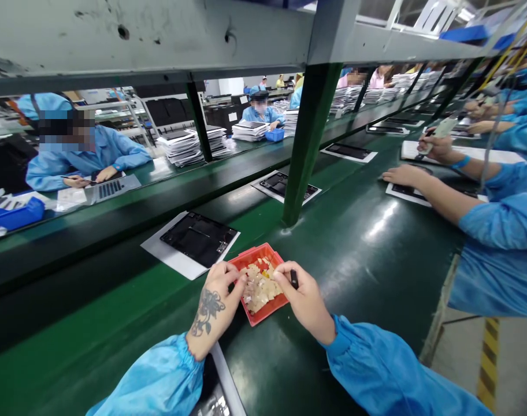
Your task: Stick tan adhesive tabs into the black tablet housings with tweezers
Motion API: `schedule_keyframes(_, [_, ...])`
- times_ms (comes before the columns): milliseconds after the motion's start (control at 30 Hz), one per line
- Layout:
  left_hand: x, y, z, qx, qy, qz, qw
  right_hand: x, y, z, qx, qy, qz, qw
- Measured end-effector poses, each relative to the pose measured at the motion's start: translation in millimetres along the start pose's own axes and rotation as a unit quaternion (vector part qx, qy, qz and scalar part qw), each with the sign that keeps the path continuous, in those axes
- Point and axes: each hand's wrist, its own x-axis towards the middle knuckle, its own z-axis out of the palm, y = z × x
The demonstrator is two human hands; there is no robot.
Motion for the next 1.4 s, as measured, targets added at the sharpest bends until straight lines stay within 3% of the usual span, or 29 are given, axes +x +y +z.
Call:
schedule_keyframes(100, [1,5,0.1,-0.051,-0.039,-0.001,0.998,0,-1,1,0.002,-0.012,-0.002,1.000])
schedule_keyframes(233, [-2,12,-3.9,-0.216,-0.123,-0.093,0.964,0,-3,1,-0.002,-0.048,-0.010,0.999])
schedule_keyframes(400, [-5,12,-5.1,-0.313,-0.125,-0.161,0.928,-2,-5,3,-0.007,-0.068,-0.015,0.998])
schedule_keyframes(633, [-8,15,-7.4,-0.267,-0.148,-0.123,0.944,-3,-4,2,-0.019,-0.073,-0.025,0.997])
schedule_keyframes(800, [-8,16,-8.1,-0.242,-0.120,-0.122,0.955,-4,-4,3,-0.035,-0.037,-0.026,0.998])
schedule_keyframes(1000, [-9,16,-6.9,-0.216,-0.112,-0.098,0.965,-5,-8,5,-0.042,-0.098,-0.065,0.992])
schedule_keyframes(1400, [-12,16,-5.2,-0.213,-0.116,-0.080,0.967,-6,-11,5,-0.032,-0.109,-0.070,0.991])
